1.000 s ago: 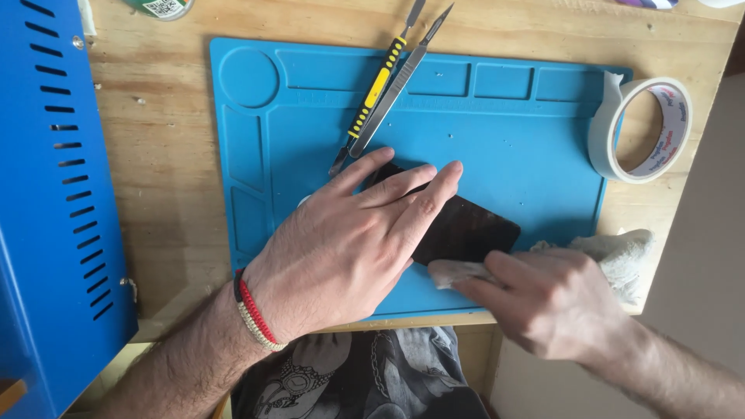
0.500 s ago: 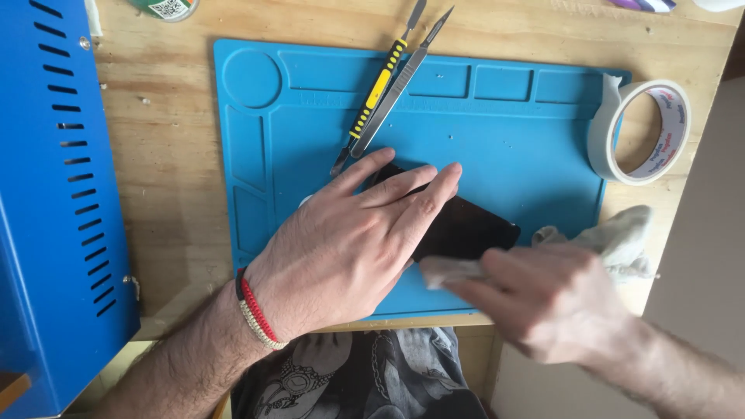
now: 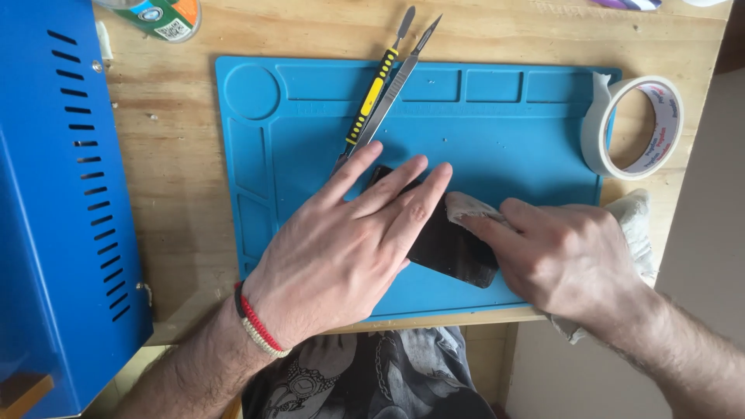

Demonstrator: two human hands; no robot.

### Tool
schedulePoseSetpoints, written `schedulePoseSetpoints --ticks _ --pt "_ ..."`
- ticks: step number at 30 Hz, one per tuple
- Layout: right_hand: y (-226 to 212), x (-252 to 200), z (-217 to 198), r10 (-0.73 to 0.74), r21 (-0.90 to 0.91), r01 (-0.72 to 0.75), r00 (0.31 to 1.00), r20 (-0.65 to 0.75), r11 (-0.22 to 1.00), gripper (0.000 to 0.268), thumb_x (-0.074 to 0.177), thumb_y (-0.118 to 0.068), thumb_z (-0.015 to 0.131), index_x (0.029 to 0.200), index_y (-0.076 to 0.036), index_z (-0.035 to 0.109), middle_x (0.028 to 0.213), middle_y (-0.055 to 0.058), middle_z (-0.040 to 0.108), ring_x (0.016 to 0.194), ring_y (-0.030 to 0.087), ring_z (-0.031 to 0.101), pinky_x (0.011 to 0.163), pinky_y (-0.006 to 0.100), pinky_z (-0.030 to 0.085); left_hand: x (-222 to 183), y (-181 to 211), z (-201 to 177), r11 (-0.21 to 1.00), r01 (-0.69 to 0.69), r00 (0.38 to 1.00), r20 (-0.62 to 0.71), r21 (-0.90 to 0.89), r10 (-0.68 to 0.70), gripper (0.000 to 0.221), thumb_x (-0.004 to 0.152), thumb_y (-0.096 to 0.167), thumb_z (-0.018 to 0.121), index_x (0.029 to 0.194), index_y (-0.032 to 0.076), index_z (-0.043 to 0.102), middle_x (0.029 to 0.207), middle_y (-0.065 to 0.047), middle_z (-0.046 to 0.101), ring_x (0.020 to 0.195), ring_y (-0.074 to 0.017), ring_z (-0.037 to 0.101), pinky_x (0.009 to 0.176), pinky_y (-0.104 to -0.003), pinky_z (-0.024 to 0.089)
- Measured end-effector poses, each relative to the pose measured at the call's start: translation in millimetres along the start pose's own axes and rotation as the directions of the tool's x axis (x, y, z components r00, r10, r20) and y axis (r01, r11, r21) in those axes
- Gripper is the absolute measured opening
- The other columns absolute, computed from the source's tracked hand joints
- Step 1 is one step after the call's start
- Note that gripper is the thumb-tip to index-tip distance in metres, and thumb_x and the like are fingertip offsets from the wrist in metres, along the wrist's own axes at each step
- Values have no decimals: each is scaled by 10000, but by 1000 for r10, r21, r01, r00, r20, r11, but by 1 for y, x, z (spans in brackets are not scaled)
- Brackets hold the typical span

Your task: Cleaning a mobile phone screen using a cloth, cleaning liquid, and a scraper tool to remove residue during a repair.

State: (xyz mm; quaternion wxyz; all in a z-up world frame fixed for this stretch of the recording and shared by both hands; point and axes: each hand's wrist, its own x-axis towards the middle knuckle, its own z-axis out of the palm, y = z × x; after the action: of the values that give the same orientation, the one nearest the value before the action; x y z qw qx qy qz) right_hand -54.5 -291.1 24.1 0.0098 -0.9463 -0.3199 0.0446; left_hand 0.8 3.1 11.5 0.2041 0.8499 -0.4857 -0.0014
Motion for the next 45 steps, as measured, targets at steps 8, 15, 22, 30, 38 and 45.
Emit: schedulePoseSetpoints --ticks 8,15,22,30,38,45 --pt "-24 3 -11 -99 64 103 994 -55 993 438 947 -20 596 1296 -206 783 734 -14 467 477 201 487 369 406 409 -7 -7 -9 998 56 998 24 -41 -55 778 1049 235 647 1684 -71 316 1660 -133 626 1541 -301 588 1364 -583 283" --pt "-11 11 -20 -63 36 64 997 -34 997 478 949 -8 630 1315 -276 780 724 -25 488 484 183 534 382 400 390 -11 -10 -5 993 68 998 16 -101 -67 799 1008 168 655 1689 -60 304 1639 -123 649 1524 -302 597 1351 -604 290" --pt "-34 6 -10 -133 96 137 990 -42 986 405 983 -52 596 1254 -285 786 699 -26 469 417 226 474 358 410 390 -13 -10 -4 980 88 996 -3 -176 -90 668 1117 145 554 1693 -53 281 1611 -126 686 1533 -322 608 1355 -633 303" --pt "-39 4 -10 -211 37 213 976 -56 976 339 1033 -54 641 1237 -268 807 724 -21 460 485 197 432 388 379 346 -15 -11 0 991 82 996 -24 -110 -85 679 1081 129 539 1687 -65 302 1583 -130 705 1521 -316 630 1348 -602 329" --pt "-48 17 -8 -193 24 196 977 -95 980 281 1061 -111 657 1213 -283 820 702 -35 461 478 189 424 401 368 335 -18 -11 2 990 88 995 -47 -111 -93 698 1066 94 555 1693 -60 290 1567 -121 735 1525 -318 646 1349 -600 343" --pt "-48 8 -12 -176 44 180 980 -91 983 246 1057 -91 671 1170 -251 819 697 -35 470 492 190 416 401 368 334 -18 -10 0 991 78 995 -59 -107 -85 692 1075 120 566 1687 -63 301 1575 -130 728 1518 -321 650 1348 -599 351"
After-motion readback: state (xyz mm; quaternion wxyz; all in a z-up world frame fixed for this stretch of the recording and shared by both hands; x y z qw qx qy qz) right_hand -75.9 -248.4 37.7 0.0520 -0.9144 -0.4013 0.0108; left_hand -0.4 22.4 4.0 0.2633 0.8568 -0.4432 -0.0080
